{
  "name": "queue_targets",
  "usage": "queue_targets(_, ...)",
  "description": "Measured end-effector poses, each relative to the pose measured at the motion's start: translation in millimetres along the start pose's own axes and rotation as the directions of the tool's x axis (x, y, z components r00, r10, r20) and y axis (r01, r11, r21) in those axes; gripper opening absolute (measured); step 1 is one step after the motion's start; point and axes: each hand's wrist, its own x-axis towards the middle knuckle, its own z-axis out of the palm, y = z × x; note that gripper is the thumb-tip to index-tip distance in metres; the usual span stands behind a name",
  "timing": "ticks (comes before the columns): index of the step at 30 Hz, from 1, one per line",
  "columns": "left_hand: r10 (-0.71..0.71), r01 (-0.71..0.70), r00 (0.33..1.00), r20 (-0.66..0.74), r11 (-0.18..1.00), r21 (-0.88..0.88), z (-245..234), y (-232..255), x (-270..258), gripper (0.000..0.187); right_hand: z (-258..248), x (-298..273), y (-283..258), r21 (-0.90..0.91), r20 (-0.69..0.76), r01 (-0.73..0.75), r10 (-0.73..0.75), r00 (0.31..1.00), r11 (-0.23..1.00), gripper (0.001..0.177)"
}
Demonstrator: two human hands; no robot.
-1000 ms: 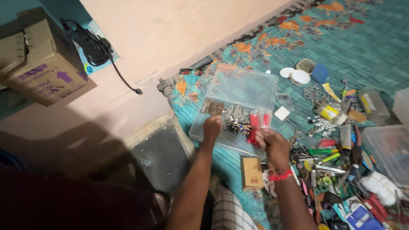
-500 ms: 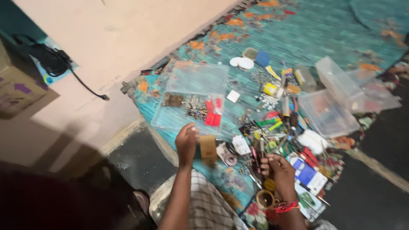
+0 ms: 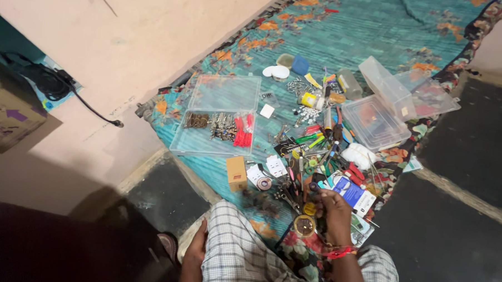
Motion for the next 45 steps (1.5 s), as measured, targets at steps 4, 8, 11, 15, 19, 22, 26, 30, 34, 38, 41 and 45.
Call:
queue_targets(4, -0.055, 0.06, 0.995, 0.088, 0.997, -0.051, -1.7, 1.0, -6.7, 0.084, 4.3, -8.9, 2.2, -0.102, 0.039, 0.039, -0.035, 0.999, 0.994, 0.021)
queue_targets(8, 0.135, -0.123, 0.988, -0.072, 0.981, 0.151, 8.6, 10.0, 1.3, 0.072, 11.4, -13.5, -1.6, -0.088, 0.031, 0.007, -0.004, 0.999, 0.996, 0.021)
queue_targets(11, 0.451, -0.249, 0.863, -0.226, 0.771, 0.587, 24.9, 20.0, 4.5, 0.069, 20.3, -13.1, -8.8, -0.066, 0.049, -0.001, 0.004, 0.999, 0.998, 0.021)
queue_targets(15, 0.947, -0.421, 0.316, 0.062, 0.081, 0.903, 63.5, 37.3, -7.4, 0.06, 29.5, -3.9, -12.1, -0.145, 0.117, 0.098, -0.081, 0.99, 0.985, 0.022)
queue_targets(19, 0.842, -0.922, 0.383, 0.379, 0.322, 0.217, 157.9, 37.9, -24.6, 0.036, 42.8, 27.1, -9.2, -0.226, 0.071, -0.032, 0.05, 0.996, 0.974, 0.021)
queue_targets(22, 0.679, -0.836, 0.524, 0.514, 0.526, 0.157, 220.8, 20.2, -23.0, 0.036, 48.5, 55.4, 2.1, -0.271, 0.108, -0.021, 0.052, 0.993, 0.962, 0.02)
queue_targets(26, 0.578, -0.785, 0.559, 0.594, 0.6, 0.154, 271.6, -6.0, 31.9, 0.037, 54.1, 80.2, 25.2, -0.552, 0.205, 0.12, -0.005, 0.979, 0.825, 0.018)
queue_targets(30, 0.632, -0.901, 0.433, 0.643, 0.315, 0.297, 247.6, -31.0, 81.1, 0.032, 56.5, 71.9, 49.0, -0.773, 0.511, 0.497, -0.077, 0.856, 0.393, 0.013)
queue_targets(34, 0.6, -0.843, 0.518, 0.609, 0.477, 0.247, 224.8, -40.1, 102.8, 0.025, 69.5, 47.8, 60.2, -0.72, 0.657, 0.68, -0.18, 0.732, 0.136, 0.038)
queue_targets(38, 0.585, -0.82, 0.549, 0.597, 0.516, 0.248, 213.2, -35.0, 102.4, 0.022, 83.1, 38.6, 59.0, -0.748, 0.657, 0.664, -0.138, 0.741, 0.003, 0.037)
queue_targets(41, 0.594, -0.854, 0.48, 0.646, 0.147, 0.499, 201.2, -29.9, 97.2, 0.017, 90.6, 38.8, 60.9, -0.766, 0.642, 0.642, -0.101, 0.76, -0.032, 0.034)
queue_targets(45, 0.5, -0.702, 0.237, 0.833, -0.504, 0.502, 185.4, -37.2, 69.6, 0.018, 93.8, 52.7, 75.2, -0.784, 0.595, 0.592, 0.046, 0.802, -0.187, 0.024)
